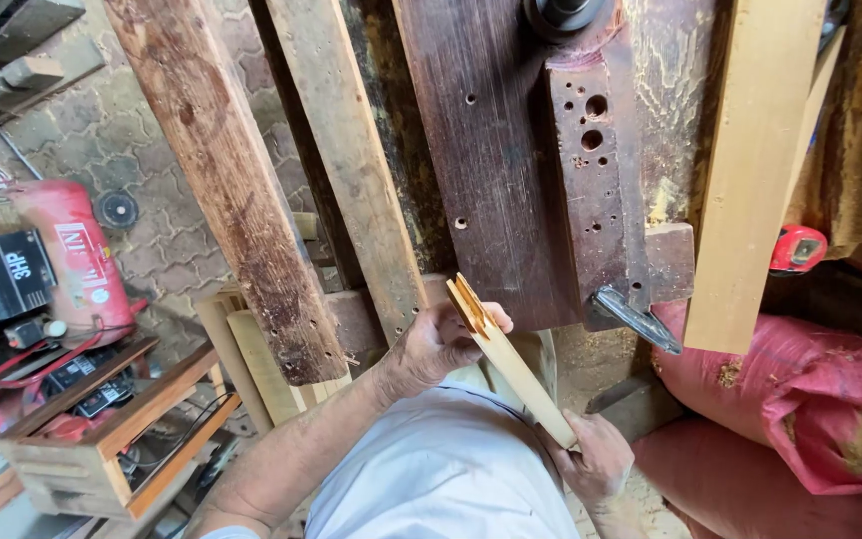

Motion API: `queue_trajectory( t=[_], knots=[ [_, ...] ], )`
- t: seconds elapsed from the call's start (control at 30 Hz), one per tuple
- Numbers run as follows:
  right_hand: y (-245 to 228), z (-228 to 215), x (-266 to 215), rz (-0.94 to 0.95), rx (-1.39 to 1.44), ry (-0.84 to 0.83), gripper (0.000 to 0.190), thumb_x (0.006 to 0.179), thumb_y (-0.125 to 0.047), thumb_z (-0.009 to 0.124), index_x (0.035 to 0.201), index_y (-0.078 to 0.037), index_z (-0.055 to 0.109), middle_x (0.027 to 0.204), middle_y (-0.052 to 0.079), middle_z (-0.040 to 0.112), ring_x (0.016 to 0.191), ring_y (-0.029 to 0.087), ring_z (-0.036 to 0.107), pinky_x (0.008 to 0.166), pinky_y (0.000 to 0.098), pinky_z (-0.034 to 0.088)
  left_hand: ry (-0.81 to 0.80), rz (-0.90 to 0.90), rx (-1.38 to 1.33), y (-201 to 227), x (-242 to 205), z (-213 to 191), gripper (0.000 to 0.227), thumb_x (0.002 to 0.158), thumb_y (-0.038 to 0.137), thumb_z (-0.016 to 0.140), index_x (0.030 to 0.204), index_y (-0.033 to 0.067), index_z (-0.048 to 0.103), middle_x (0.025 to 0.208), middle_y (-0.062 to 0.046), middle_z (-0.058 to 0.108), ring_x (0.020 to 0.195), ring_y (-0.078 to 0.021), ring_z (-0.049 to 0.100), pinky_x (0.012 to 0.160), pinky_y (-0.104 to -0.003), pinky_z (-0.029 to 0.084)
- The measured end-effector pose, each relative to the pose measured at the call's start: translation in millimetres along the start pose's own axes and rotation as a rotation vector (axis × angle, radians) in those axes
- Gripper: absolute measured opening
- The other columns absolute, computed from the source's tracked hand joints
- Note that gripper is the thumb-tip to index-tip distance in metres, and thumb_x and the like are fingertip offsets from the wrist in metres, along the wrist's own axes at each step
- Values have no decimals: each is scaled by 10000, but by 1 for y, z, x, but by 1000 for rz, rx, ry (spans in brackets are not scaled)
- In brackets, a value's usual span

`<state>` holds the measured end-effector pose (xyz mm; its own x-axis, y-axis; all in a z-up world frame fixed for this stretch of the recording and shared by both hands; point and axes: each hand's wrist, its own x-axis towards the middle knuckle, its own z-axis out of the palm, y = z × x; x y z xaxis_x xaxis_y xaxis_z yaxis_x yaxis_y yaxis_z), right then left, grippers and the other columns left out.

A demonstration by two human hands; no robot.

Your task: The person uses a woodworking machine, likely a shaper or spindle moulder, to mill or profile the edge of curved wooden pieces.

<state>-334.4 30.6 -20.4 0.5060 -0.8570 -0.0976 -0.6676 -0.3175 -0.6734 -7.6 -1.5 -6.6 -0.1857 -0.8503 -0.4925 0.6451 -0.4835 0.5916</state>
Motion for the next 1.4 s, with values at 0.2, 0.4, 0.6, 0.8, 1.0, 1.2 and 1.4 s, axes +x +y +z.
queue_trajectory(
  t=[0.2, 0.4, 0.6, 0.8, 1.0, 1.2, 1.4],
  knots=[
    [19, 1, 4, 12, 29, -27, 465, 639, -146, 869, 1056, -14, 712, 889, 144, 725, 821, 342, 705, 742, 419, 571, 29, -49, -31, 2, 11, 5, 715, 818, 401, 881, 1360, 21, 607, 1322, -71, 648, 1245, -169, 615, 1140, -376, 484],
    [33, 4, 6, 49, 38, -52, 473, 646, -133, 868, 1077, -10, 716, 916, 151, 739, 823, 329, 712, 743, 414, 571, 29, -20, -48, -3, 19, 10, 687, 824, 348, 898, 1364, 41, 604, 1342, -60, 634, 1260, -168, 607, 1158, -378, 481],
    [37, 5, 13, 30, 33, -52, 447, 659, -113, 856, 1071, -11, 715, 936, 155, 745, 843, 327, 720, 774, 405, 581, 59, -34, -49, -3, 19, 10, 681, 821, 327, 899, 1375, 72, 597, 1343, -48, 636, 1240, -164, 609, 1143, -381, 485],
    [41, 12, 13, 51, 11, -34, 427, 667, -118, 859, 1061, -18, 727, 919, 144, 739, 835, 317, 728, 773, 402, 584, 61, -26, -1, 1, 17, 10, 666, 842, 323, 888, 1388, 78, 594, 1344, -41, 633, 1224, -156, 609, 1129, -377, 496],
    [40, 17, 15, 8, 27, -22, 420, 698, -116, 851, 1084, -31, 708, 978, 135, 758, 860, 310, 734, 797, 401, 590, 87, -59, -7, 6, 13, 12, 678, 823, 348, 898, 1366, 74, 598, 1323, -40, 628, 1215, -154, 610, 1099, -385, 505],
    [42, 21, 14, 4, 35, -67, 465, 665, -144, 856, 1088, -23, 706, 955, 145, 749, 863, 322, 735, 795, 408, 586, 124, -39, 40, 0, 9, 3, 729, 809, 423, 885, 1378, 53, 618, 1326, -67, 653, 1228, -175, 631, 1147, -393, 506],
    [34, 15, 23, 4, 23, -100, 459, 708, -164, 870, 1107, -7, 707, 936, 140, 757, 826, 297, 739, 748, 388, 580, 86, -20, -32, 2, 15, -4, 768, 786, 453, 892, 1367, 56, 584, 1338, -68, 636, 1258, -186, 614, 1191, -417, 479]
  ],
)
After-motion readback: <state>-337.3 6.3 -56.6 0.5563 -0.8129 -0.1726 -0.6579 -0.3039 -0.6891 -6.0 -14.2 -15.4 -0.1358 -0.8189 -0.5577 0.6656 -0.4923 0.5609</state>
